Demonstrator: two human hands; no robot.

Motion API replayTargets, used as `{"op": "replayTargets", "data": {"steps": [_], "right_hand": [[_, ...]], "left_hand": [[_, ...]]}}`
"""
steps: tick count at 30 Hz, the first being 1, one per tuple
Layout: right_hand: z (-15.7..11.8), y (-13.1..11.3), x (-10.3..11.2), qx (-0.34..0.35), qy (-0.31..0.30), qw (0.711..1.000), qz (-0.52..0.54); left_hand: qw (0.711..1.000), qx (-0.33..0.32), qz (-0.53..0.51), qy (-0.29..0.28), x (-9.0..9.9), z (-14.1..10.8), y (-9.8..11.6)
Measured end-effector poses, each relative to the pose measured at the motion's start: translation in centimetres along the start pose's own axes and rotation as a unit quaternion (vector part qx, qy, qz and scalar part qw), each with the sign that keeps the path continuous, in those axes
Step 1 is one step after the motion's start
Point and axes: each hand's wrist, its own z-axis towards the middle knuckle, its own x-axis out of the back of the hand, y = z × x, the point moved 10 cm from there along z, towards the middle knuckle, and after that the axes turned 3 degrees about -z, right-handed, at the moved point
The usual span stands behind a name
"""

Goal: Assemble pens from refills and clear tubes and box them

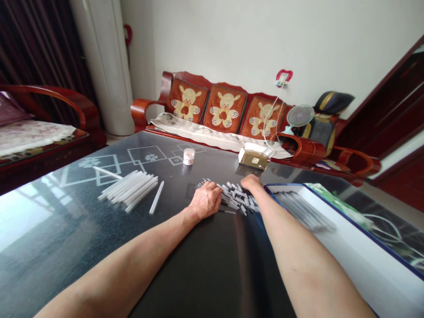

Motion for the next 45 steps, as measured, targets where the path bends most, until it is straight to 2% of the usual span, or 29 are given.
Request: {"op": "replayTargets", "data": {"steps": [4,8,12,16,18,20,23,26,29,31,34,36,41,43,45], "right_hand": [[-0.6,1.3,-1.3,-0.053,-0.072,0.995,-0.051],[-1.1,0.6,-0.5,-0.024,-0.071,0.995,-0.067],[-2.7,-1.5,2.3,0.067,-0.032,0.995,-0.06],[-7.5,-2.4,5.4,0.174,0.06,0.983,-0.015],[-10.2,-1.9,6.0,0.214,0.104,0.971,0.014],[-11.9,-1.3,5.6,0.238,0.112,0.964,0.04],[-12.9,-0.6,5.3,0.258,0.121,0.954,0.091],[-13.3,0.0,7.2,0.236,0.194,0.94,0.154],[-15.2,0.0,8.4,0.196,0.25,0.924,0.214],[-17.2,-0.9,8.1,0.199,0.252,0.916,0.242],[-20.0,-2.7,7.1,0.238,0.247,0.905,0.252],[-20.9,-3.3,6.7,0.257,0.25,0.9,0.247],[-20.5,-3.5,6.4,0.27,0.243,0.898,0.249],[-20.4,-3.5,6.5,0.276,0.238,0.896,0.253],[-20.4,-3.5,6.4,0.275,0.234,0.898,0.252]], "left_hand": [[1.0,0.006,-0.003,-0.007,0.0,0.0,0.0],[1.0,0.003,-0.007,-0.004,0.0,0.0,0.0],[1.0,0.005,-0.009,-0.004,0.0,0.0,0.0],[1.0,0.011,-0.009,-0.003,0.1,0.1,-0.1],[1.0,0.017,-0.008,-0.004,0.2,0.1,-0.2],[1.0,0.022,-0.01,-0.002,0.3,0.0,-0.2],[1.0,0.025,-0.017,-0.001,0.2,0.0,-0.4],[0.999,0.026,-0.023,0.001,0.1,0.0,-0.5],[0.999,0.029,-0.026,0.005,0.3,0.0,-0.5],[0.999,0.034,-0.024,0.008,0.6,-0.1,-0.5],[0.999,0.042,-0.011,0.015,1.2,-0.3,-0.5],[0.999,0.043,0.004,0.014,1.3,-0.4,-0.3],[0.996,0.047,0.065,-0.039,1.1,-0.3,0.3],[0.988,0.061,0.109,-0.093,1.3,-0.1,-0.1],[0.968,0.095,0.162,-0.166,1.9,-0.2,-1.5]]}}
